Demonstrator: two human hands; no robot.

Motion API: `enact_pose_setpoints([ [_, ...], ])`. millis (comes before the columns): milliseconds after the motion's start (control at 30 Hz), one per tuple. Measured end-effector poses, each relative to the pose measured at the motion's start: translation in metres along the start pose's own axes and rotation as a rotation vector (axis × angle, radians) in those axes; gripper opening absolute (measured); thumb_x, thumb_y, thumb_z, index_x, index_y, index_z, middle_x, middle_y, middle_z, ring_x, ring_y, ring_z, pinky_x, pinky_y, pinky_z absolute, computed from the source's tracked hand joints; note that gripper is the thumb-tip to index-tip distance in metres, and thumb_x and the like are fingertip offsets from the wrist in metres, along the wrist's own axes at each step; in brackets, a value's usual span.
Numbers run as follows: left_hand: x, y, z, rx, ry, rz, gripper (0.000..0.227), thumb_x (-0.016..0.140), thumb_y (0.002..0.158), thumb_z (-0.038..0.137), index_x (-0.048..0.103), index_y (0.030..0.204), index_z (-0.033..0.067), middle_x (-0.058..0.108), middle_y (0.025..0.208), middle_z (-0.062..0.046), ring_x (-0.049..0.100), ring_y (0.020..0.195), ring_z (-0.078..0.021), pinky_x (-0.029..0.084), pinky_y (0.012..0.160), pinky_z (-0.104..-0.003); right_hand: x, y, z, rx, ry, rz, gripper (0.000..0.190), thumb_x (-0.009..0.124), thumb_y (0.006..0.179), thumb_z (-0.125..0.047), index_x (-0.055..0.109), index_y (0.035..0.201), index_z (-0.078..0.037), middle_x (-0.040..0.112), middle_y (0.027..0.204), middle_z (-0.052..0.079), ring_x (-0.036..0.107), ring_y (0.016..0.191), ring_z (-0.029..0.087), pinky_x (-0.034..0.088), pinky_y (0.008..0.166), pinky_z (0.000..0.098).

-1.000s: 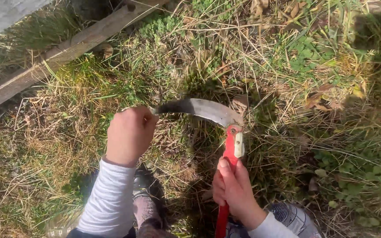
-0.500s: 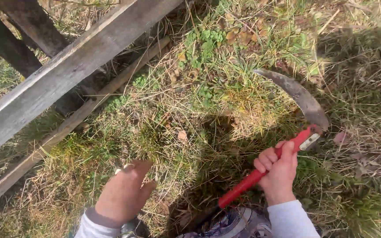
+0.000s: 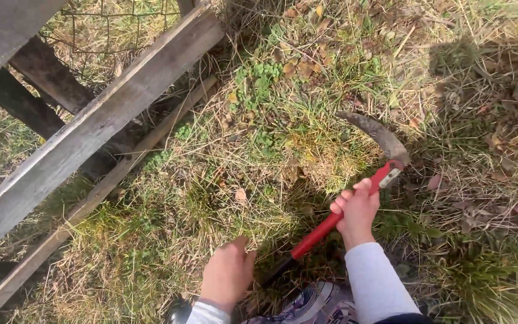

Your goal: The person cuts grass and weeds using a sickle by hand, reaching into the overgrowth and pulling it away to expose the base for cutting.

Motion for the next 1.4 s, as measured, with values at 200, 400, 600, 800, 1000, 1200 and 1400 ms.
enact_pose_setpoints([
  [200, -0.004, 0.001, 0.0, 0.025, 0.002, -0.053, 0.016, 0.066, 0.1, 0.023, 0.062, 0.11, 0.0114, 0.073, 0.081, -0.006, 0.076, 0.07, -0.0186, 0.071, 0.063, -0.03, 0.024, 0.012, 0.031, 0.13, -0.03, -0.056, 0.026, 0.038, 0.113, -0.036, 0.037, 0.093, -0.019, 0.03, 0.063, -0.003, 0.025, 0.047, 0.01, 0.022, 0.038, 0.0268],
  [400, -0.015, -0.003, 0.0, 0.03, -0.022, -0.053, 0.013, 0.066, 0.1, 0.021, 0.062, 0.107, 0.012, 0.072, 0.077, -0.004, 0.075, 0.067, -0.0168, 0.07, 0.062, -0.028, 0.02, 0.026, 0.023, 0.119, -0.2, 0.008, 0.019, 0.042, 0.113, -0.036, 0.042, 0.107, -0.018, 0.036, 0.065, -0.003, 0.029, 0.045, 0.009, 0.026, 0.035, 0.0253],
  [600, -0.014, 0.004, -0.006, 0.057, -0.042, -0.035, 0.013, 0.067, 0.1, 0.021, 0.063, 0.105, 0.0098, 0.071, 0.076, -0.005, 0.074, 0.064, -0.0168, 0.069, 0.06, -0.027, 0.007, 0.027, 0.006, -0.034, -0.272, -0.087, 0.02, 0.042, 0.112, -0.035, 0.036, 0.103, -0.019, 0.028, 0.064, -0.003, 0.027, 0.047, 0.009, 0.026, 0.039, 0.026],
  [800, -0.009, 0.011, 0.004, 0.01, -0.003, -0.119, 0.015, 0.065, 0.101, 0.022, 0.062, 0.109, 0.0094, 0.072, 0.082, -0.006, 0.075, 0.07, -0.0168, 0.071, 0.064, -0.025, 0.002, 0.043, -0.004, 0.094, -0.363, -0.078, 0.017, 0.042, 0.111, -0.035, 0.044, 0.119, -0.02, 0.031, 0.067, -0.002, 0.027, 0.049, 0.009, 0.027, 0.041, 0.0259],
  [1000, 0.012, 0.041, -0.003, 0.065, -0.2, -0.036, 0.021, 0.062, 0.099, 0.017, 0.064, 0.116, 0.0055, 0.075, 0.085, -0.006, 0.065, 0.053, -0.0098, 0.059, 0.048, -0.02, -0.01, 0.059, -0.042, 0.21, -0.431, -0.175, 0.026, 0.047, 0.111, -0.032, 0.037, 0.091, -0.017, 0.025, 0.058, -0.006, 0.023, 0.045, 0.007, 0.019, 0.037, 0.0243],
  [1200, -0.024, 0.124, 0.094, 0.214, -0.529, 0.239, 0.06, 0.069, 0.091, 0.02, 0.049, 0.14, -0.008, 0.067, 0.121, -0.031, 0.075, 0.092, -0.0395, 0.062, 0.079, -0.051, -0.025, 0.077, -0.021, 0.105, -0.383, -0.229, 0.024, 0.043, 0.109, -0.035, 0.041, 0.096, -0.015, 0.026, 0.059, -0.007, 0.027, 0.039, 0.005, 0.025, 0.03, 0.0225],
  [1400, -0.023, 0.261, 0.177, 0.179, -0.605, 0.33, 0.111, 0.085, 0.081, 0.036, 0.014, 0.157, -0.0023, 0.052, 0.14, -0.035, 0.054, 0.131, -0.0478, 0.043, 0.112, -0.06, -0.019, 0.063, -0.016, 0.157, -0.298, -0.206, 0.022, 0.044, 0.109, -0.034, 0.041, 0.098, -0.015, 0.026, 0.06, -0.006, 0.027, 0.04, 0.005, 0.026, 0.031, 0.0218],
])
Point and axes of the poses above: each hand's wrist, its own y-axis towards the middle knuckle, its own x-axis out of the palm, z = x × y, the point moved 1 cm from there along y, towards the middle knuckle
